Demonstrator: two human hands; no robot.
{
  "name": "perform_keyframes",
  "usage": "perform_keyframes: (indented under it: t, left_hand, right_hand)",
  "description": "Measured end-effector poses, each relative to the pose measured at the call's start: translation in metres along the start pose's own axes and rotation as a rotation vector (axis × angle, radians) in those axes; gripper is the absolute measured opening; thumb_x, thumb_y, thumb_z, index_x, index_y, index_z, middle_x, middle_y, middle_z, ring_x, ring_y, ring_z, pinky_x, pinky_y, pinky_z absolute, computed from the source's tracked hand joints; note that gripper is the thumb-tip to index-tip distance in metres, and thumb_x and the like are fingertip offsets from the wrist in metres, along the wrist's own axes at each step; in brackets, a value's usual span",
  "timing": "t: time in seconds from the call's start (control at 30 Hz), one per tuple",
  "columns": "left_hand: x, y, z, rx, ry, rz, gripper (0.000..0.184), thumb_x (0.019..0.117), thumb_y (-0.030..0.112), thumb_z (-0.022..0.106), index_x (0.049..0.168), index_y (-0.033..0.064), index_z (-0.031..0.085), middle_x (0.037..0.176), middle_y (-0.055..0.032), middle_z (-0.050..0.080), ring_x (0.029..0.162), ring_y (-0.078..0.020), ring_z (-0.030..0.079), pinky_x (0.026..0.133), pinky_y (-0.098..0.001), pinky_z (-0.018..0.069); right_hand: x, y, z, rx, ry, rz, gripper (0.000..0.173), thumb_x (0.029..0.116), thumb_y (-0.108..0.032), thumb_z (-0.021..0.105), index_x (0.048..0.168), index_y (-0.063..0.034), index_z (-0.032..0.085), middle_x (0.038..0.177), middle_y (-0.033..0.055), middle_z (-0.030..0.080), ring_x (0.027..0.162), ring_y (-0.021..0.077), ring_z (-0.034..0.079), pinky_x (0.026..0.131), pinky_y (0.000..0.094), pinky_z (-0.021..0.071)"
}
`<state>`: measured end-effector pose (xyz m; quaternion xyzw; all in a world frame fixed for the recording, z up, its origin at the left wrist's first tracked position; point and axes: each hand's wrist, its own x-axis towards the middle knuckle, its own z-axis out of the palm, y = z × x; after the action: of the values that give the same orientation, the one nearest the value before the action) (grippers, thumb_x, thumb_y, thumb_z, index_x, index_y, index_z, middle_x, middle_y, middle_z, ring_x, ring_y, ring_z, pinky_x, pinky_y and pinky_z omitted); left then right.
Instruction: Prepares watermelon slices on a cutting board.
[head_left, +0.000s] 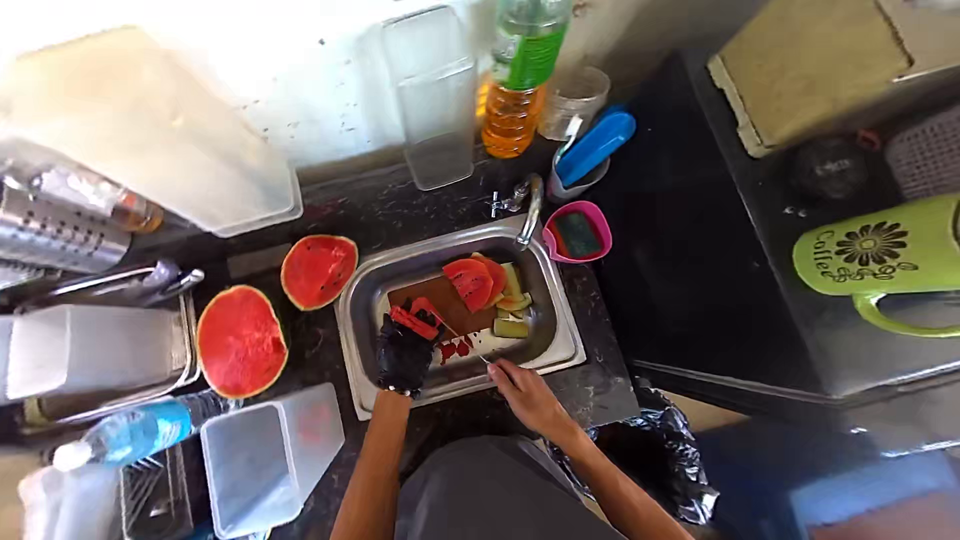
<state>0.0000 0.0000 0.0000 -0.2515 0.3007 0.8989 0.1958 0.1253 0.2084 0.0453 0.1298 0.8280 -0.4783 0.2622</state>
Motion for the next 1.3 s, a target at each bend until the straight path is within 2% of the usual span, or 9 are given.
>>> perform_keyframes:
  t: [0.13,0.37,0.47,0.73,0.83,0.97,1.1,1.23,1.3]
  left_hand:
    - [-0.047,-0.005,0.012,-0.129,0.024,0.057,0.056,0.1106,0.044,0.011,0.137,0.0079,0.045,0.12,-0.0162,0.063,0.109,-0.0304,0.063,0.093,-0.0533,0.0542]
    - [-0.053,-0.011,-0.027,-0.268,-0.2,-0.022,0.059,0.1076,0.055,0.02,0.14,0.015,0.05,0.123,-0.0111,0.066,0.113,-0.0296,0.064,0.099,-0.0562,0.0508]
    - [-0.066,-0.003,-0.006,-0.162,-0.124,-0.022,0.059,0.1083,0.052,0.015,0.135,0.0149,0.052,0.115,-0.01,0.067,0.104,-0.0279,0.067,0.093,-0.053,0.054]
    - [-0.06,-0.035,0.002,0.2,-0.07,-0.003,0.051,0.1123,0.037,0.012,0.138,0.0074,0.044,0.121,-0.0131,0.061,0.109,-0.0253,0.062,0.094,-0.0505,0.0532]
    - [-0.06,-0.039,0.042,0.238,0.189,-0.151,0.046,0.1137,0.028,0.014,0.14,0.0071,0.046,0.121,-0.0128,0.058,0.106,-0.0243,0.06,0.095,-0.0468,0.0507]
    - [-0.036,-0.063,0.001,0.176,-0.015,-0.148,0.06,0.109,0.051,0.011,0.14,0.0114,0.043,0.122,-0.0149,0.061,0.108,-0.0297,0.062,0.089,-0.0571,0.0531]
    - [-0.034,-0.051,0.005,0.091,-0.112,-0.218,0.064,0.1069,0.058,0.014,0.144,0.0138,0.041,0.131,-0.0167,0.059,0.119,-0.0356,0.059,0.096,-0.0654,0.0489]
    - [-0.051,-0.033,0.05,0.283,-0.072,-0.192,0.062,0.109,0.047,0.003,0.152,0.0106,0.03,0.134,-0.0163,0.053,0.12,-0.0277,0.056,0.101,-0.0522,0.0484]
    - [-0.043,-0.035,0.031,0.182,-0.152,-0.188,0.06,0.1087,0.05,0.007,0.143,0.0129,0.04,0.124,-0.0126,0.06,0.111,-0.0265,0.062,0.094,-0.051,0.0533]
  right_hand:
    - [-0.022,-0.024,0.021,-0.185,-0.034,0.003,0.06,0.1081,-0.056,0.028,0.105,-0.0112,0.066,0.074,0.008,0.061,0.072,0.0277,0.064,0.066,0.0522,0.0502]
    - [-0.043,-0.031,0.037,-0.168,0.036,-0.067,0.057,0.1085,-0.055,0.029,0.098,-0.0118,0.064,0.067,0.005,0.055,0.065,0.0241,0.059,0.06,0.0476,0.047]
    - [-0.045,-0.032,0.039,-0.171,0.05,-0.033,0.057,0.1088,-0.054,0.029,0.099,-0.0118,0.065,0.069,0.0055,0.057,0.067,0.0247,0.061,0.062,0.0478,0.0475]
    - [-0.05,-0.011,0.045,-0.087,0.081,0.093,0.056,0.1095,-0.051,0.033,0.11,-0.0061,0.066,0.084,0.013,0.067,0.082,0.0307,0.068,0.075,0.0519,0.0531]
    - [-0.054,0.011,0.053,0.126,0.128,0.122,0.051,0.1109,-0.044,0.033,0.108,-0.0046,0.066,0.08,0.0097,0.063,0.075,0.025,0.064,0.072,0.0471,0.0524]
    - [-0.046,0.04,0.048,0.364,0.222,0.209,0.051,0.1116,-0.041,0.029,0.106,-0.0054,0.065,0.074,0.0037,0.058,0.063,0.0169,0.058,0.063,0.0394,0.0525]
    - [-0.048,0.039,0.027,0.247,0.151,0.2,0.055,0.1103,-0.048,0.031,0.098,-0.0075,0.066,0.075,0.0058,0.059,0.069,0.0207,0.061,0.067,0.0449,0.0505]
    - [-0.058,0.011,0.022,0.061,0.129,0.092,0.057,0.1089,-0.052,0.03,0.096,-0.0091,0.065,0.07,0.0076,0.058,0.068,0.0261,0.061,0.064,0.0503,0.0482]
    - [-0.055,0.004,0.022,0.019,0.107,0.119,0.058,0.1088,-0.053,0.029,0.097,-0.0093,0.065,0.071,0.0084,0.058,0.07,0.0279,0.062,0.065,0.0512,0.0485]
